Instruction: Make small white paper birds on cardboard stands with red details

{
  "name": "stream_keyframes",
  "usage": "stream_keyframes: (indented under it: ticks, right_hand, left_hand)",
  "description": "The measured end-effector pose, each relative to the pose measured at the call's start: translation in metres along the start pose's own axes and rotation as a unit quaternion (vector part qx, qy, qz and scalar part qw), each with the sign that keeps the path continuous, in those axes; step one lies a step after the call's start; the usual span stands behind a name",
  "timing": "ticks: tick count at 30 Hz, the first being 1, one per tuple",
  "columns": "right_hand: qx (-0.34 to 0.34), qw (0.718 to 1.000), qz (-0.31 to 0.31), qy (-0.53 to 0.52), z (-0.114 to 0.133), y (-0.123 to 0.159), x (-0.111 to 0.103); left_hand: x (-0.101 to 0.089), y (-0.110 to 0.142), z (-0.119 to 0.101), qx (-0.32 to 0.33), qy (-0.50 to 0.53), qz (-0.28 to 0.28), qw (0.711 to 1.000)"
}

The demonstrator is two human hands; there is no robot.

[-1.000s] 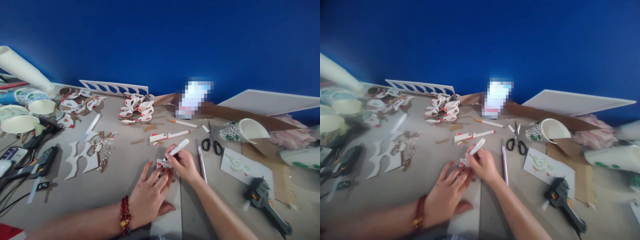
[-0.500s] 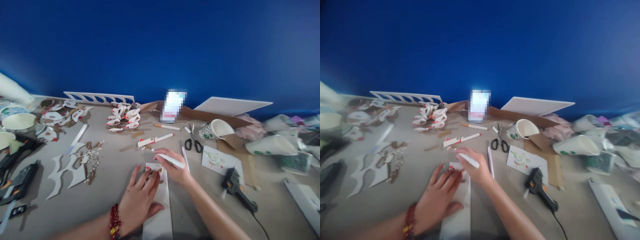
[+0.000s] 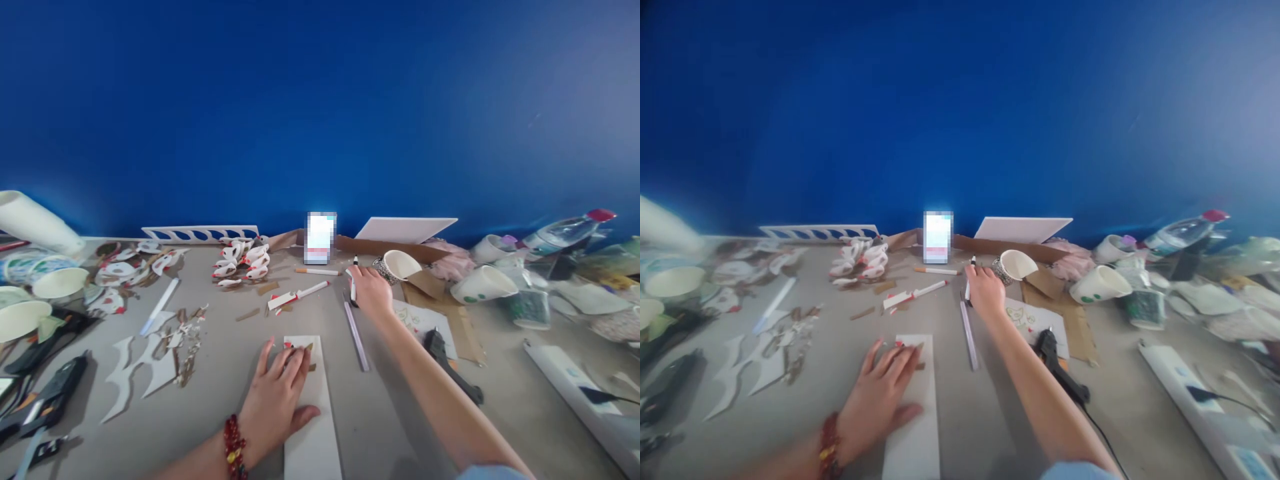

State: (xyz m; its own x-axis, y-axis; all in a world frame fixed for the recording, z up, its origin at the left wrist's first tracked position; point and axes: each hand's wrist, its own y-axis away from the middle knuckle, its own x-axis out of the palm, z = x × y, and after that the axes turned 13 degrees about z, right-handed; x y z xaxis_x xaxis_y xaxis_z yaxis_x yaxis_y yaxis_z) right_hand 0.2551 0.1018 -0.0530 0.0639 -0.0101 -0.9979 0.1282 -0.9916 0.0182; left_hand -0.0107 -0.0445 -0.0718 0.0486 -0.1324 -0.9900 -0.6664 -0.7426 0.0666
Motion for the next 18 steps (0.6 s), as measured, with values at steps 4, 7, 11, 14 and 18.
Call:
stream_keyframes:
  ticks: [4,7,11,14,18]
  right_hand:
    - [0.006,1.000,-0.008,-0.006,0.008,-0.005,-0.006]
    - [0.000,0.999,-0.022,-0.048,0.011,0.019,-0.021]
    - [-0.139,0.952,0.031,-0.270,0.029,0.075,-0.037]
    - [-0.171,0.903,0.121,-0.376,0.053,0.112,-0.035]
    - [-0.165,0.864,0.159,-0.447,0.085,0.132,-0.024]
  left_hand:
    - [-0.003,0.000,0.001,0.006,-0.008,0.004,1.000]
    - [-0.004,0.000,0.002,0.003,0.007,-0.001,1.000]
    - [-0.005,-0.001,0.003,-0.006,0.059,-0.019,0.998]
    - [-0.005,-0.002,0.003,-0.006,0.080,-0.036,0.996]
    - [-0.008,-0.004,0.002,-0.006,0.074,-0.070,0.995]
